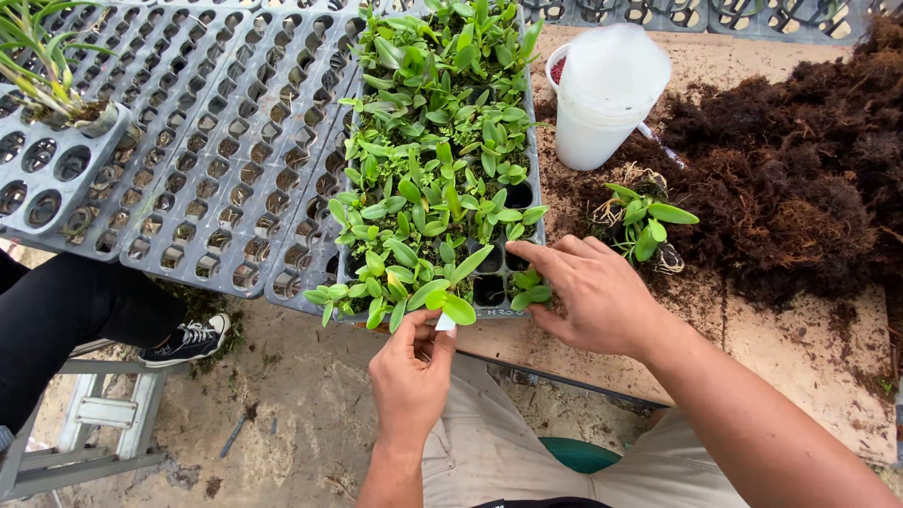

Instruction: The person removes small green seedlings from a multi-cell tray, separates them by hand, and places them into a white container. They handle the seedlings and a pile of dark potting medium on a table.

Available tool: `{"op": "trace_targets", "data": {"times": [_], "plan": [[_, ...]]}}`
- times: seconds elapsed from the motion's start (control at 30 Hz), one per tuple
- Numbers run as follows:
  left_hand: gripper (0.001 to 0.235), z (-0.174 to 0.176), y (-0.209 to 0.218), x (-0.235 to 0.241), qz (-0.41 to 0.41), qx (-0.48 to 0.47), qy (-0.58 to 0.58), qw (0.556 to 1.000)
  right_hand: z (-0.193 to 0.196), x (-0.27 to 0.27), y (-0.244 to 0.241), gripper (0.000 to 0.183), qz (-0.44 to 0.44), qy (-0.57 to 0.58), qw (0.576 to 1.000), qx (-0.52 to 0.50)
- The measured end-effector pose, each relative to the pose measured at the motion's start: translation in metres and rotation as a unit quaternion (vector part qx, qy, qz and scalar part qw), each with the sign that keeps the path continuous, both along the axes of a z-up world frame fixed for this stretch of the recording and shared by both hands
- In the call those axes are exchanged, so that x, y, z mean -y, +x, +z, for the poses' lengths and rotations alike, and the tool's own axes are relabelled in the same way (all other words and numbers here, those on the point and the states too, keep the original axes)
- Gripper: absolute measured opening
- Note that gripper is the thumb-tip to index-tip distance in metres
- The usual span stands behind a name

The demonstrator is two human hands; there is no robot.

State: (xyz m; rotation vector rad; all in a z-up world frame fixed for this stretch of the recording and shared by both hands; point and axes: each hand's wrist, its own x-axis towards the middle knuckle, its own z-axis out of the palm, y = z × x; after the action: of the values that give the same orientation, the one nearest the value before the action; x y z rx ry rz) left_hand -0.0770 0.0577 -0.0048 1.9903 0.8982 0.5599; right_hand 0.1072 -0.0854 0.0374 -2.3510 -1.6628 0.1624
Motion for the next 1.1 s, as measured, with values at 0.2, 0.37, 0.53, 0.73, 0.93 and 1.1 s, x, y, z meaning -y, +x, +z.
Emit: {"op": "trace_targets", "data": {"times": [0.2, 0.37, 0.53, 0.73, 0.93, 1.1], "plan": [[0.019, -0.013, 0.000, -0.002, -0.022, 0.019, 0.105, 0.994, 0.017, -0.005, -0.015, 0.065, 0.016, 0.040, 0.999, -0.007], [0.018, -0.022, 0.002, -0.005, -0.019, 0.053, 0.154, 0.986, 0.007, -0.034, -0.041, 0.044, 0.017, 0.025, 0.993, 0.112], [0.016, -0.028, 0.003, -0.011, -0.018, 0.075, 0.214, 0.974, -0.004, -0.055, -0.044, 0.038, -0.034, 0.073, 0.984, 0.161], [0.014, -0.028, 0.005, -0.011, -0.019, 0.105, 0.233, 0.967, -0.006, -0.064, -0.047, 0.031, -0.076, 0.062, 0.985, 0.142], [0.012, -0.026, 0.007, -0.012, -0.033, 0.141, 0.218, 0.965, -0.012, -0.069, -0.039, 0.047, -0.054, 0.021, 0.992, 0.111], [0.015, -0.022, 0.009, -0.013, -0.060, 0.160, 0.266, 0.949, -0.014, -0.075, -0.029, 0.044, -0.040, -0.005, 0.997, 0.070]]}}
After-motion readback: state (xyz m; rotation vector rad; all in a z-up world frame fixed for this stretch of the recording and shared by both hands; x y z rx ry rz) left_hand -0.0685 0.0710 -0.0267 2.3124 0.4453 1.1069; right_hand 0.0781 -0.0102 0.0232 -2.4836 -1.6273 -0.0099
